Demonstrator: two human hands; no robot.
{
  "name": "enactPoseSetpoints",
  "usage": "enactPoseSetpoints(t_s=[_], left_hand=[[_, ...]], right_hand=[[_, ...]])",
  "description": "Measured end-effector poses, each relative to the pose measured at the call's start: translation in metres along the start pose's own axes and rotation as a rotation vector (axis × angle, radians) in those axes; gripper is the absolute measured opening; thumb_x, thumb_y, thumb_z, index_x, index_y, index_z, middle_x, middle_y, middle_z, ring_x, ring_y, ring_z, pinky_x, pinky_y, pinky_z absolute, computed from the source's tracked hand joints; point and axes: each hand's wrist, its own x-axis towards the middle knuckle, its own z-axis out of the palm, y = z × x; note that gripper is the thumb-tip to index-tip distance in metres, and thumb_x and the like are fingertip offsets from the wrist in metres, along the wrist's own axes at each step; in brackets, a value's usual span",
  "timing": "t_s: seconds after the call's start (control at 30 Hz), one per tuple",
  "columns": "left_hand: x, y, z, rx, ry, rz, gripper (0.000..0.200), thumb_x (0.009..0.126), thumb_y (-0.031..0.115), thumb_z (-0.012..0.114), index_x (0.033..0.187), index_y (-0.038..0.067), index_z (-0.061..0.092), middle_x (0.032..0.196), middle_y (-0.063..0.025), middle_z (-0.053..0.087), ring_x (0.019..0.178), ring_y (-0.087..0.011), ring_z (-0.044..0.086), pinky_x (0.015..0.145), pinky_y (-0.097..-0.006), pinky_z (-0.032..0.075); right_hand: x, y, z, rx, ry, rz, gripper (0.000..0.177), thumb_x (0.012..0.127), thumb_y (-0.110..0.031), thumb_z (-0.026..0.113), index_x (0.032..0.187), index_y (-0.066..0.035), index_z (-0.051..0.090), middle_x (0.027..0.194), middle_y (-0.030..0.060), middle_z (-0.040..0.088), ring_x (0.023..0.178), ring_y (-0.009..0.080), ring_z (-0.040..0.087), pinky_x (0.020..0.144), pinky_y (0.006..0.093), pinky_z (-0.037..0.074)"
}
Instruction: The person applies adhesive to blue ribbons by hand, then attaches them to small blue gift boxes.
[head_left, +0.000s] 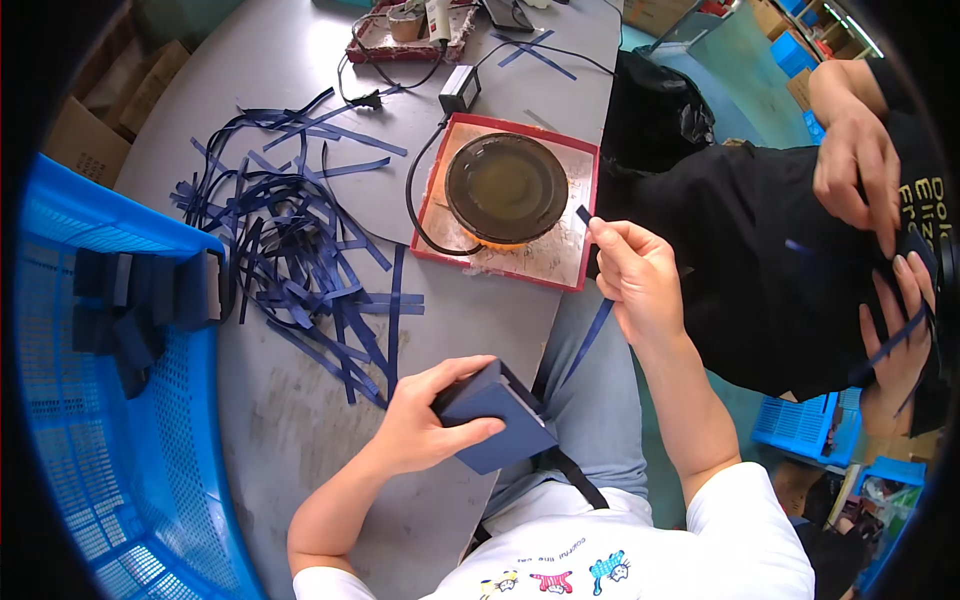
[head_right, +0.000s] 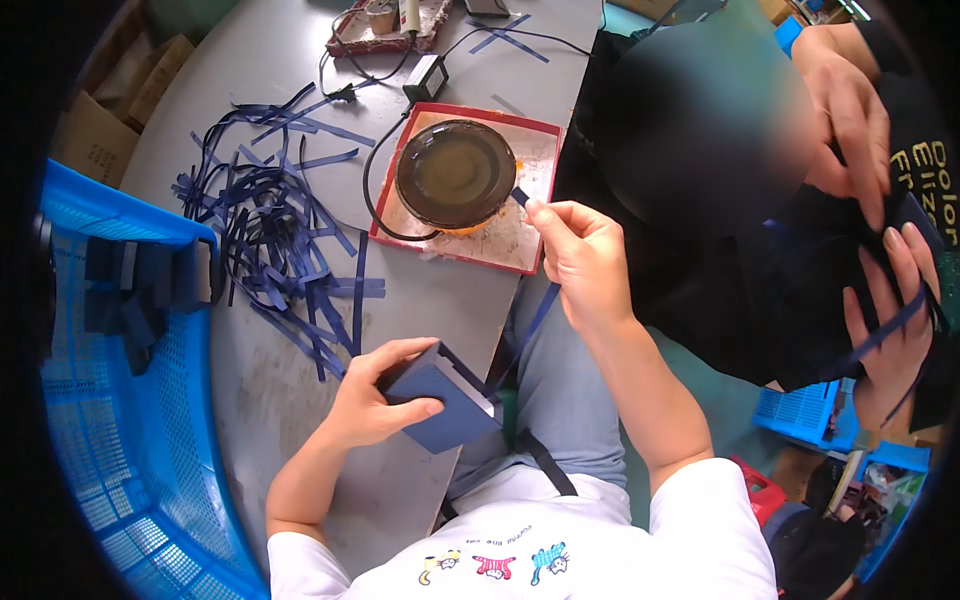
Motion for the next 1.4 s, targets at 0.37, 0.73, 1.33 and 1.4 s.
enactPoseSetpoints(t_s=[0.37, 0.73, 1.33, 1.4], left_hand=[[0.025, -0.001, 0.006, 0.070, -0.088, 0.067, 0.055, 0.069, 0.020, 0.076, 0.115, 0.000, 0.054, 0.099, -0.0129, 0.063, 0.084, -0.0216, 0.063, 0.075, -0.0295, 0.048], [0.026, -0.005, 0.003, 0.073, -0.083, 0.081, 0.056, 0.069, 0.020, 0.076, 0.116, -0.001, 0.053, 0.100, -0.0134, 0.063, 0.085, -0.0214, 0.063, 0.076, -0.0292, 0.048], [-0.028, 0.031, -0.004, -0.162, -0.076, 0.032, 0.060, 0.064, 0.013, 0.080, 0.115, -0.003, 0.052, 0.098, -0.0106, 0.061, 0.090, -0.0165, 0.061, 0.082, -0.0278, 0.047], [-0.034, 0.034, -0.001, -0.144, -0.070, 0.061, 0.059, 0.064, 0.013, 0.080, 0.115, -0.004, 0.053, 0.098, -0.0108, 0.062, 0.090, -0.0165, 0.061, 0.082, -0.0278, 0.047]], right_hand=[[0.028, 0.011, 0.004, -0.166, 0.071, 0.017, 0.015, 0.078, -0.013, 0.071, 0.074, -0.001, 0.064, 0.065, -0.0019, 0.058, 0.054, 0.0013, 0.044, 0.048, 0.0173, 0.032], [0.029, 0.014, 0.002, -0.195, 0.096, 0.006, 0.013, 0.077, -0.011, 0.070, 0.074, 0.000, 0.063, 0.064, -0.0012, 0.057, 0.054, 0.0025, 0.045, 0.049, 0.0182, 0.034], [-0.081, -0.048, 0.037, -0.632, -0.646, 0.136, 0.011, 0.073, -0.007, 0.070, 0.071, 0.001, 0.062, 0.061, -0.0006, 0.057, 0.053, 0.0017, 0.048, 0.046, 0.0157, 0.033], [-0.086, -0.046, 0.037, -0.685, -0.683, 0.054, 0.011, 0.074, -0.007, 0.070, 0.071, 0.001, 0.062, 0.061, 0.0004, 0.058, 0.053, 0.0026, 0.050, 0.047, 0.0161, 0.036]])
